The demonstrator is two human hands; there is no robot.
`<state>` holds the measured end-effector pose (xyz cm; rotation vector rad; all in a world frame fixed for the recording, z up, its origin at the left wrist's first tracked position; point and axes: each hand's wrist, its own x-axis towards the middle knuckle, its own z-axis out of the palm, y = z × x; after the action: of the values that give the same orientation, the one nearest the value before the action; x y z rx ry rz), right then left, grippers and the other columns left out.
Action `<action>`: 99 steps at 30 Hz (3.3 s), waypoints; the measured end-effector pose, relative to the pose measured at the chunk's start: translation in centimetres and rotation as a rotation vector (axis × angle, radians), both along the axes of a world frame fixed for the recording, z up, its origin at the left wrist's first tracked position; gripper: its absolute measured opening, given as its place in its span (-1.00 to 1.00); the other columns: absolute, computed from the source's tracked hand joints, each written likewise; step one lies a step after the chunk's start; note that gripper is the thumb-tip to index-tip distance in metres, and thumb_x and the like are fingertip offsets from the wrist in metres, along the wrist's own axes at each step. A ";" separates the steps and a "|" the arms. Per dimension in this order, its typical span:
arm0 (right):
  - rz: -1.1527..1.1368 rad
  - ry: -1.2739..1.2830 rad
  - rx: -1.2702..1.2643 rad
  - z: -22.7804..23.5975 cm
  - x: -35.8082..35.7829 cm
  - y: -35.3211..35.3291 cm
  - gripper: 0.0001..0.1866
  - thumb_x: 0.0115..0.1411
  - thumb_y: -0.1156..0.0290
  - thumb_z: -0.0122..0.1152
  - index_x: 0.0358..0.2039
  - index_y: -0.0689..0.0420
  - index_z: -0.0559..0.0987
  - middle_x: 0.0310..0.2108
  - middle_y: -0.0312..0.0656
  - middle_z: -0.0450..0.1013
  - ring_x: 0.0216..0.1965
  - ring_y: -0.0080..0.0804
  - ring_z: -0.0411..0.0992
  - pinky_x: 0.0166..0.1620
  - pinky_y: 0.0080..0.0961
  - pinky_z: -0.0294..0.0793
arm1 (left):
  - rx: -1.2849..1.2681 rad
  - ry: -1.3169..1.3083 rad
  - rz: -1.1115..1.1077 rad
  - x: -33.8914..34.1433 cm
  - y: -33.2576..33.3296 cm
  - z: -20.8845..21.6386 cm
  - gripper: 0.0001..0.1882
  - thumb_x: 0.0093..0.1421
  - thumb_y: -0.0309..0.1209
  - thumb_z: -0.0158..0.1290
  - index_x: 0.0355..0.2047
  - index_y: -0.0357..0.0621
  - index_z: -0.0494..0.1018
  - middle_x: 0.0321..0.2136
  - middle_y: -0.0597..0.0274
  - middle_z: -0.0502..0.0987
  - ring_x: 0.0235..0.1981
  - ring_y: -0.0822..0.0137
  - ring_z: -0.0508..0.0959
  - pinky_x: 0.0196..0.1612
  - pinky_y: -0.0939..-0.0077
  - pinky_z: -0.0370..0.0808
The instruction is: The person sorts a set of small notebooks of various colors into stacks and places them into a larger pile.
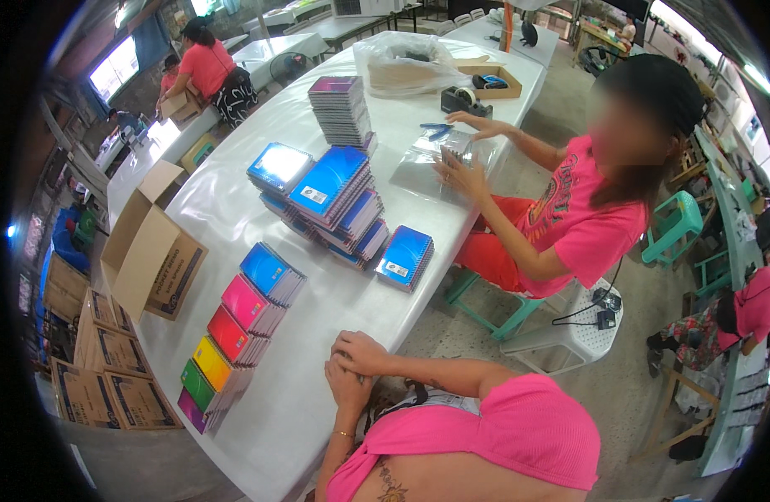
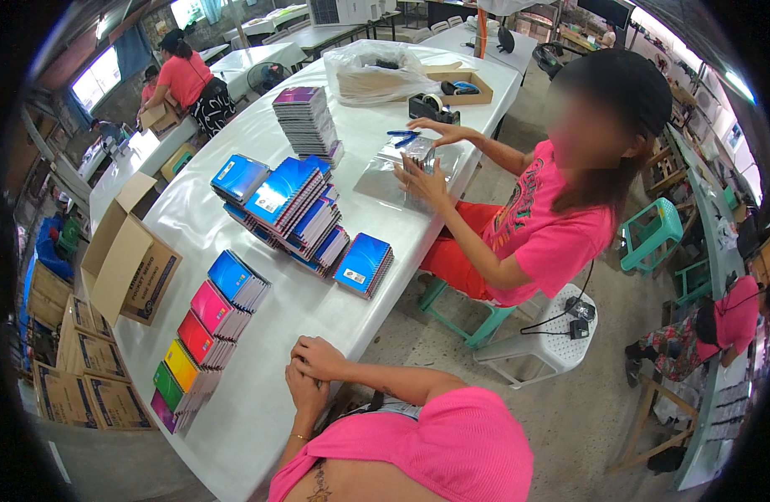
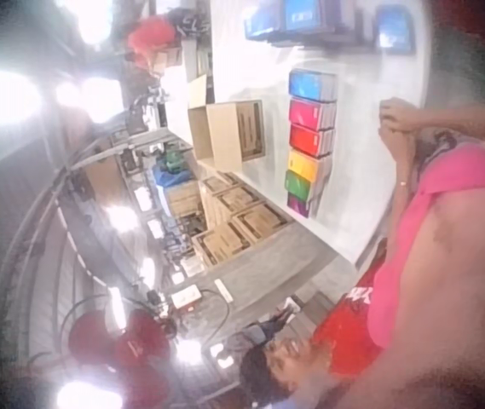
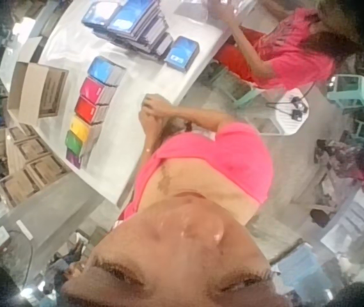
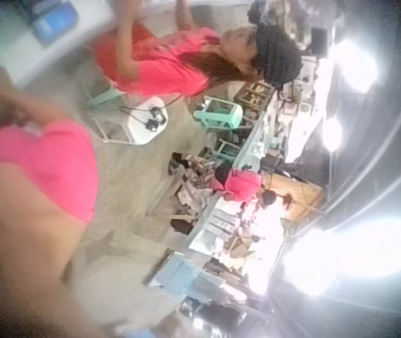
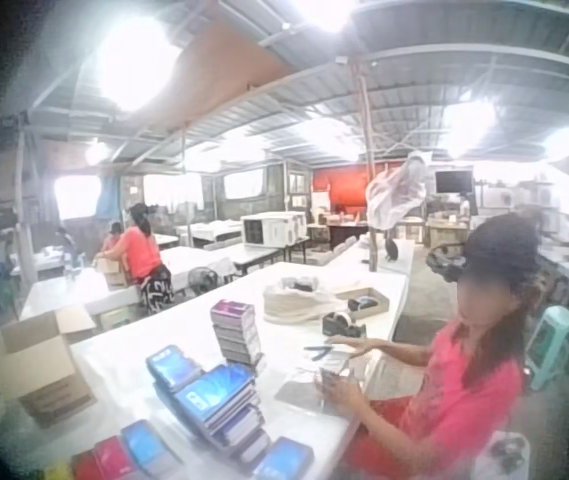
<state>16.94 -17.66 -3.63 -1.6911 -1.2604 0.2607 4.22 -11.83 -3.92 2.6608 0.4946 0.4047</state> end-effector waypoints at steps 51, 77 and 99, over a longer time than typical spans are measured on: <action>0.079 0.000 -0.118 -0.4 -0.3 0.3 -0.78 0.20 0.25 0.12 -0.22 0.07 0.56 -0.21 -0.12 0.44 -0.14 -0.11 0.43 -0.02 -0.22 0.39 | 0.014 -0.051 0.031 -0.2 -0.3 1.1 -0.50 0.03 -0.32 0.21 -0.02 -0.27 0.43 -0.04 -0.13 0.43 0.03 -0.13 0.38 0.13 -0.11 0.26; -0.055 -0.729 0.033 6.5 10.9 15.3 -0.88 0.11 0.28 0.20 -0.32 -0.09 0.61 -0.26 -0.32 0.48 -0.04 -0.33 0.42 -0.02 -0.22 0.33 | 0.297 -0.071 0.297 4.1 18.9 8.9 -0.65 0.31 -0.48 -0.06 0.08 -0.29 0.46 0.07 -0.13 0.50 0.14 -0.02 0.46 0.23 0.09 0.31; -0.050 -0.184 -0.051 0.6 7.6 10.4 -0.58 0.02 0.61 0.10 -0.06 0.13 0.59 -0.03 0.00 0.47 0.01 0.08 0.39 0.10 -0.08 0.35 | 0.008 0.032 0.028 -4.3 3.0 4.0 -0.67 0.14 -0.49 0.09 -0.05 -0.20 0.48 0.07 -0.03 0.50 0.16 -0.02 0.43 0.28 -0.03 0.24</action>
<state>24.54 -7.26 -3.03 -1.8203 -1.3531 0.1101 -0.04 -8.81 0.12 2.6740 0.5411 0.3738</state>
